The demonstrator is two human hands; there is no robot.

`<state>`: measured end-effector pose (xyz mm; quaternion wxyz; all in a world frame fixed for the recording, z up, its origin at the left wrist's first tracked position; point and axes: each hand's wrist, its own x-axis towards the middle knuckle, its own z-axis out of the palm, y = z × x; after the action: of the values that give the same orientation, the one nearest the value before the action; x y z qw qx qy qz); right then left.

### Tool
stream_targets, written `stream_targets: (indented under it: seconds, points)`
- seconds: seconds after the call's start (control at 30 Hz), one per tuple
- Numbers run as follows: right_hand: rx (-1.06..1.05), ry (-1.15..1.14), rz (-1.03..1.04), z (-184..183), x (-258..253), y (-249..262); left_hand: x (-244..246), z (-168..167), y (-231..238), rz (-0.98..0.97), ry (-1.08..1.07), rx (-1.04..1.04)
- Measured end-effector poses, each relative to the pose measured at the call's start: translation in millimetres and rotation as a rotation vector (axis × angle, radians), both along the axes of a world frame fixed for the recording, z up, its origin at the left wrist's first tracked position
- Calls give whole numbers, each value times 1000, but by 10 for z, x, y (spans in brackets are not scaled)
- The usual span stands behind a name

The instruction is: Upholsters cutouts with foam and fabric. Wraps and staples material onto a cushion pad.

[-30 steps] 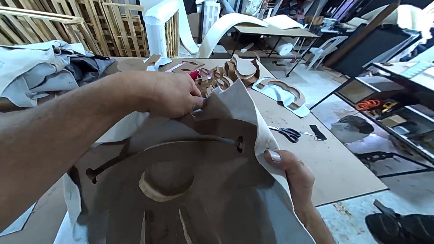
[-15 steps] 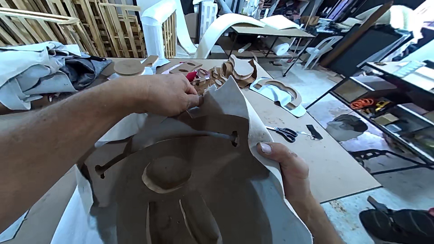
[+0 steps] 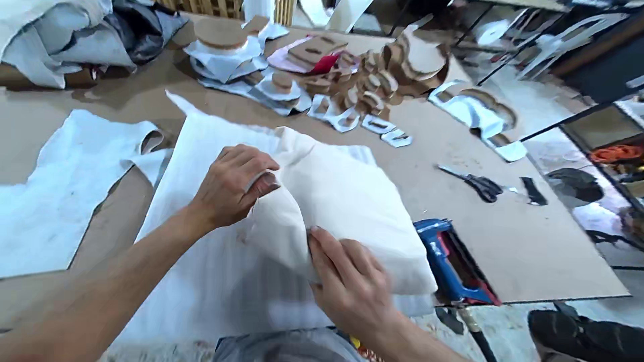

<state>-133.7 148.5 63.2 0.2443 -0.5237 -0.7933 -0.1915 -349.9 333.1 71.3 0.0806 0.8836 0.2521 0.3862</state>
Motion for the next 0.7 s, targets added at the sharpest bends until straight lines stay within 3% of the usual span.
stream_targets:
  seconds: [0.07, 0.13, 0.2, 0.27, 0.33, 0.4, 0.5, 0.6, 0.7]
  points:
    - [-125, -49, -8, -612, -118, 2, -209, -374, -263, 170, 12, -219]
    - [-297, -20, 15, -972, -201, -97, -273, -519, -666, 255, 8, -299]
    - [-521, 77, 41, -954, -198, -229, -210, -675, -1067, 197, 7, -260]
    - [-610, 263, 13, -682, 10, -393, -112, -883, -1375, 89, 70, -210]
    - [-435, 314, -219, -453, 500, -553, -17, -1090, -1510, -13, 199, -133]
    - [-398, 242, -555, -360, 1167, -666, 34, -1225, -1483, -85, 341, -64]
    - [-521, 251, -897, -661, 2014, -797, -47, -1403, -1347, -97, 398, -50]
    - [-632, 318, -950, -977, 2328, -817, -92, -1519, -1393, -38, 328, -85]
    - [-634, 341, -928, -994, 2398, -721, -59, -1523, -1477, 24, 314, -136]
